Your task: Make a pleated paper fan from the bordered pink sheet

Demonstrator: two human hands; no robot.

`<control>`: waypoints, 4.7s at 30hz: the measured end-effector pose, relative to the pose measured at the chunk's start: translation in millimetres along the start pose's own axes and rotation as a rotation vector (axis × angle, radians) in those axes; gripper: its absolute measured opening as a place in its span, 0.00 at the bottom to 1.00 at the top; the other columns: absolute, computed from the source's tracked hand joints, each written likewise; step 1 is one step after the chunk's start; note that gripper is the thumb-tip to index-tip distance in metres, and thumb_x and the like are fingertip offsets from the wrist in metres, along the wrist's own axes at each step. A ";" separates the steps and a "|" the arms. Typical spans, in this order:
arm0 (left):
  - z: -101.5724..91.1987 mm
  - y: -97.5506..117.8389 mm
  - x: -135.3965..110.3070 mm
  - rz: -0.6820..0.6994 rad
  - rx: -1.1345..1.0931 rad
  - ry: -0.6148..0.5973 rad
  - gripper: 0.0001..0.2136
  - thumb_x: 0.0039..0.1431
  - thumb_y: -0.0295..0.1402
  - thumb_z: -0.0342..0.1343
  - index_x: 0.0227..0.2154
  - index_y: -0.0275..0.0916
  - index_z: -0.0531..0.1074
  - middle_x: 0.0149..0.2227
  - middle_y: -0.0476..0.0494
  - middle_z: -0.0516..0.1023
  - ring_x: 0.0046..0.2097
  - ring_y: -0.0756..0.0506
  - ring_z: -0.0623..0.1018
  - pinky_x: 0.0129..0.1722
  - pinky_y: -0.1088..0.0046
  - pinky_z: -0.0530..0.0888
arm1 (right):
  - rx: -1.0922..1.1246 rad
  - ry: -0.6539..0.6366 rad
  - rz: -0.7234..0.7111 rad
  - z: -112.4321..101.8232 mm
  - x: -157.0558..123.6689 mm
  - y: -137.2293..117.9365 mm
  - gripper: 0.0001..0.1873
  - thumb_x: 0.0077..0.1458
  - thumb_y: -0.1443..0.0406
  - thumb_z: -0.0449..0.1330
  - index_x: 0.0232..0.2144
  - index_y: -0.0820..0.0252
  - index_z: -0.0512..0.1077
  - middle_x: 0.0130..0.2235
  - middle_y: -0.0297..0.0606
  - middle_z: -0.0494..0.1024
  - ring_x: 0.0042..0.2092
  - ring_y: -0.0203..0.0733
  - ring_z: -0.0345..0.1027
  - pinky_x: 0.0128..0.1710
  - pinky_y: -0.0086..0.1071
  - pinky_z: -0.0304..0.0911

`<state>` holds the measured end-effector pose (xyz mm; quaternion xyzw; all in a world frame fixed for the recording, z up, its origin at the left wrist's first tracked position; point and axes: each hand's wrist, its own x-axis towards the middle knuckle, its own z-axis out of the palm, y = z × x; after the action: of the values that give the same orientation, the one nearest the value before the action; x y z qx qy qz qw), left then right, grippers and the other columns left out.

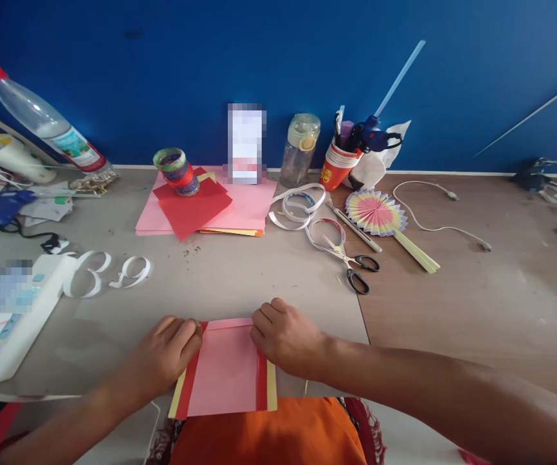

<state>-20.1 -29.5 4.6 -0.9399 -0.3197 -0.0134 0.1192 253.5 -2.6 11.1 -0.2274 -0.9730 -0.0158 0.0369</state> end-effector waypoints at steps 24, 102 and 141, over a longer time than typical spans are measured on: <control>-37.3 -12.6 21.5 -0.340 -0.440 -0.367 0.14 0.64 0.27 0.43 0.29 0.39 0.73 0.31 0.47 0.71 0.30 0.48 0.72 0.33 0.71 0.67 | -0.040 -0.429 0.079 -18.4 -2.6 -18.9 0.08 0.42 0.72 0.61 0.30 0.63 0.74 0.39 0.47 0.69 0.36 0.46 0.62 0.30 0.36 0.53; -22.5 -40.4 82.4 -0.438 0.028 0.458 0.06 0.60 0.22 0.50 0.35 0.39 0.67 0.34 0.44 0.73 0.34 0.46 0.75 0.36 0.68 0.68 | 0.039 0.473 0.504 -44.4 29.9 63.9 0.09 0.62 0.65 0.53 0.34 0.58 0.73 0.34 0.37 0.76 0.36 0.40 0.65 0.43 0.38 0.48; -47.4 -34.8 61.8 -0.386 -0.145 0.325 0.06 0.62 0.25 0.48 0.30 0.40 0.64 0.29 0.46 0.72 0.31 0.46 0.71 0.32 0.69 0.65 | 0.145 0.297 0.250 -75.1 21.5 60.8 0.26 0.52 0.60 0.64 0.51 0.62 0.66 0.49 0.49 0.70 0.54 0.55 0.56 0.55 0.52 0.52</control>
<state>10.5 23.1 64.4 -0.8530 -0.4681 -0.2096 0.0965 266.1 57.7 88.5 -0.3383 -0.9197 0.0256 0.1976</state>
